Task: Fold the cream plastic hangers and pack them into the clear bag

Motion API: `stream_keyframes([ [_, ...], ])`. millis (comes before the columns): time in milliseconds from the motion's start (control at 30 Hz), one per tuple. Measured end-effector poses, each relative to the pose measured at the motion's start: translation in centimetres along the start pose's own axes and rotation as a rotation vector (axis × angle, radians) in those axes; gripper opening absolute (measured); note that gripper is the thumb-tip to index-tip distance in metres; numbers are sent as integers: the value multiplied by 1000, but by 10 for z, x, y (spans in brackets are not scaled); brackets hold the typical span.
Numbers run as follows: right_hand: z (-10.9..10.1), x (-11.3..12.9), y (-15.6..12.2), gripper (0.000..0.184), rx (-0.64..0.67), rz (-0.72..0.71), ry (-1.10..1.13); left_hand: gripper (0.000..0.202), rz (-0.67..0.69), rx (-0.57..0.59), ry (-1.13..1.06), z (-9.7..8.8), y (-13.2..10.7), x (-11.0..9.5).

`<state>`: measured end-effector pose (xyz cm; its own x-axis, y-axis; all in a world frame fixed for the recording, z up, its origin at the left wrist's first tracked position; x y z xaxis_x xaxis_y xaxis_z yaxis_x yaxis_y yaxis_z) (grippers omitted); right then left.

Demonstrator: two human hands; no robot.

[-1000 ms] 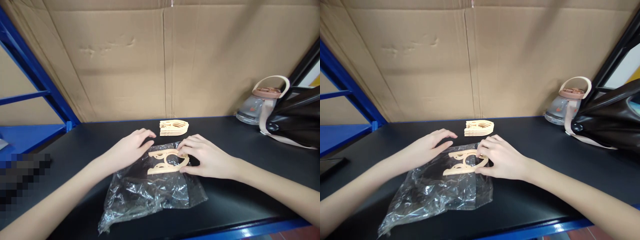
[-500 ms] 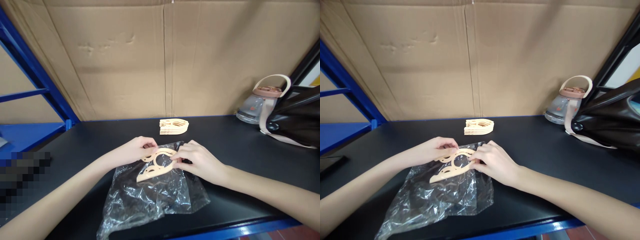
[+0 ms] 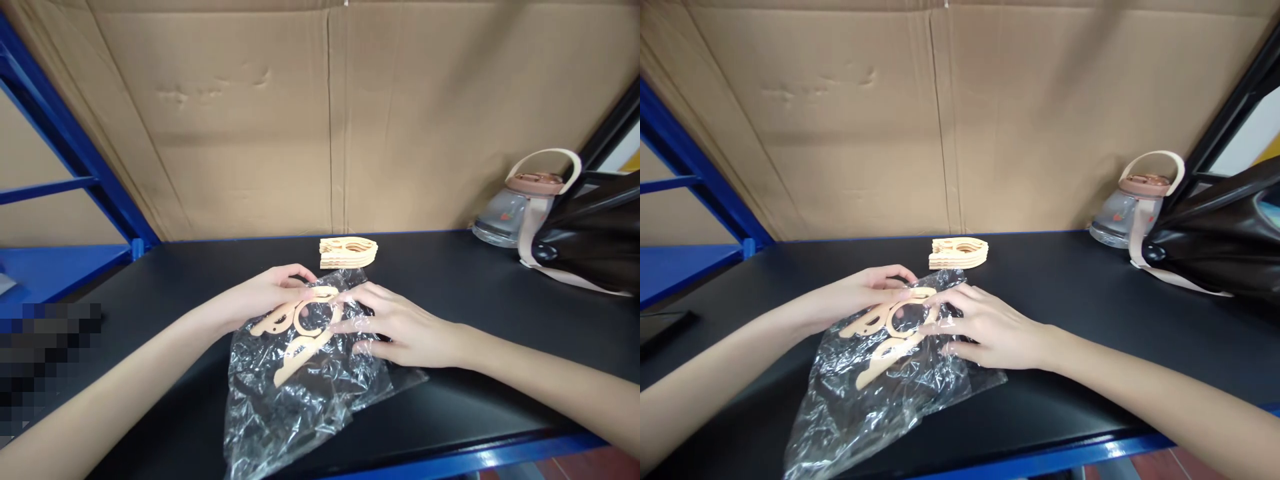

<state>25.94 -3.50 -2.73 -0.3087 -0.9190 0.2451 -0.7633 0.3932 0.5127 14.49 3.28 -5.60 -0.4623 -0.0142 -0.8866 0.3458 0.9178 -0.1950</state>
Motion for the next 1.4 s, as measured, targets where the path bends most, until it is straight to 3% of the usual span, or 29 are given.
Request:
stream_keyframes([
  [133, 3, -5, 1, 28, -15, 12, -111, 37, 98, 2, 66, 9, 1, -7],
  [233, 3, -10, -1, 25, -62, 17, -203, 35, 239, -48, 270, 1, -2, -18],
  [400, 3, -13, -1, 26, -110, 38, -231, 32, 247, -38, 529, -10, -5, -18],
  [633, 5, -12, 3, 27, -109, 110, -162, 31, 252, -10, 462, 0, -2, -23],
  [933, -1, -4, 1, 41, -206, 77, -464, 32, 223, 196, 352, 14, -10, -21],
  [1067, -1, -1, 2, 43, -230, 93, -550, 43, 321, 230, 449, 18, -14, -22],
  [1233, -4, 7, 4, 31, -263, 78, -619, 79, 339, 214, 717, 26, -12, -7],
  [1400, -3, -2, 3, 29, -227, 109, -602, 76, 360, 203, 822, 34, -12, -1],
])
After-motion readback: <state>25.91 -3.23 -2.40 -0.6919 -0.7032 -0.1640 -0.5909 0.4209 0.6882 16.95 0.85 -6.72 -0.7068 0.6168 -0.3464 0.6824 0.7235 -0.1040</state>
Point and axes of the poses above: each hand's wrist, its own y-axis towards the middle knuckle, its own z-axis out of the palm, x = y × z, the point moved 10 cm from there along y, towards the middle knuckle, and after that the axes turned 10 degrees about -x, right-handed, at the moved point
